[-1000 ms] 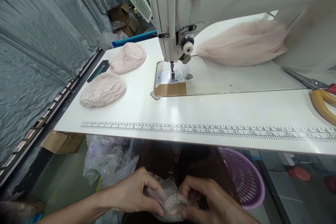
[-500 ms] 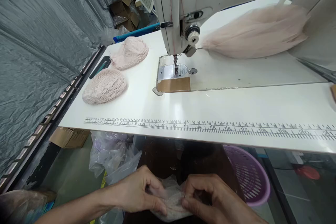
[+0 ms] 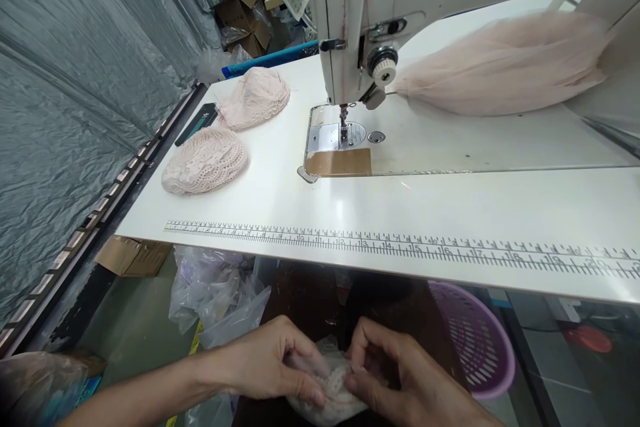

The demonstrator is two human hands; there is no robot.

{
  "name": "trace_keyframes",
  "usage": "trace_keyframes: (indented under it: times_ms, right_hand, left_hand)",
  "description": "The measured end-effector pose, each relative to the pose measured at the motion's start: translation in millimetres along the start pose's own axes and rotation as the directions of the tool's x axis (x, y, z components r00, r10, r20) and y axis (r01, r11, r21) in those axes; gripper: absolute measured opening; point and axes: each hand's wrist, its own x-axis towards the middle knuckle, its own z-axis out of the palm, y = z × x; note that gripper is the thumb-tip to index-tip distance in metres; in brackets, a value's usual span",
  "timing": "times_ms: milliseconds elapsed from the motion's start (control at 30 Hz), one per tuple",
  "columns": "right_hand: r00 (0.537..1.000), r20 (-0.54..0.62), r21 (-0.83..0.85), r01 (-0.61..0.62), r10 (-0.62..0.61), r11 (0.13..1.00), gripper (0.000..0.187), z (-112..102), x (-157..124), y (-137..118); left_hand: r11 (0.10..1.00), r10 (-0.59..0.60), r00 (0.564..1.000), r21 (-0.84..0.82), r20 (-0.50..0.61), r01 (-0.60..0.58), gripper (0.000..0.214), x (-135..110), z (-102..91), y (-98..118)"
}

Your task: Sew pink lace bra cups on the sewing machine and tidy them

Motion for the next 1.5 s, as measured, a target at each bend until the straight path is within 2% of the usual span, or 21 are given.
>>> trace_keyframes:
  times_ms: [67,167,300,400,500,700,800,967,1100,1300,1500]
  right_hand:
    - [1.0,0.009,0.047,-0.011,0.01,0.999,0.011,1,1,-1]
    - [0.996,0.079,0.13,-0.06,0.05,0.99,0.026,1,4,-6]
    - [0.982,0.171,0.116,-0.095,0.074,0.989,0.02,0,7,-17]
    - [0.988,0.126,0.142,-0.107,0.089,0.984,0.026,0,5,-21]
    - [0.989,0.096,0.146,-0.124,0.111,0.981,0.023,-1,3,-21]
    - [0.977,0.212,0.168,-0.059,0.022,0.984,0.03,-4,7,-9]
    - [0.98,0.199,0.173,-0.049,0.013,0.984,0.029,-5,6,-7]
    - [0.984,0.158,0.119,-0.103,0.083,0.988,0.025,-3,4,-14]
    - [0.989,0.136,0.196,-0.083,0.057,0.977,0.022,-1,3,-22]
    - [0.99,0.128,0.338,-0.097,0.056,0.936,0.021,3,2,-29]
    - [0.992,0.11,0.259,-0.087,0.06,0.962,0.015,0,3,-27]
  left_hand:
    - [1.0,0.018,1.0,0.01,0.012,-0.019,0.042,1,-0.1,0]
    - [0.996,0.056,0.998,0.066,0.019,-0.057,0.039,1,-0.9,1]
    - [0.987,0.061,0.998,0.148,0.022,-0.064,0.033,-3,-4.0,5]
    - [0.981,0.054,0.997,0.184,0.047,-0.061,0.028,-7,-8.7,9]
    - [0.982,0.055,0.995,0.174,0.088,-0.07,0.026,-11,-13.8,12]
    - [0.993,0.065,0.991,0.088,0.119,-0.076,0.024,-13,-17.1,16]
    - [0.996,0.05,0.992,0.074,0.115,-0.059,0.024,-13,-16.2,16]
    - [0.996,0.038,0.995,0.078,0.092,-0.045,0.024,-13,-15.4,15]
    - [0.996,0.058,0.996,0.067,0.071,-0.063,0.024,-14,-16.6,12]
    - [0.997,0.072,0.995,0.028,0.063,-0.074,0.038,-15,-19.6,11]
    - [0.996,0.077,0.995,0.048,0.063,-0.08,0.037,-16,-21.7,15]
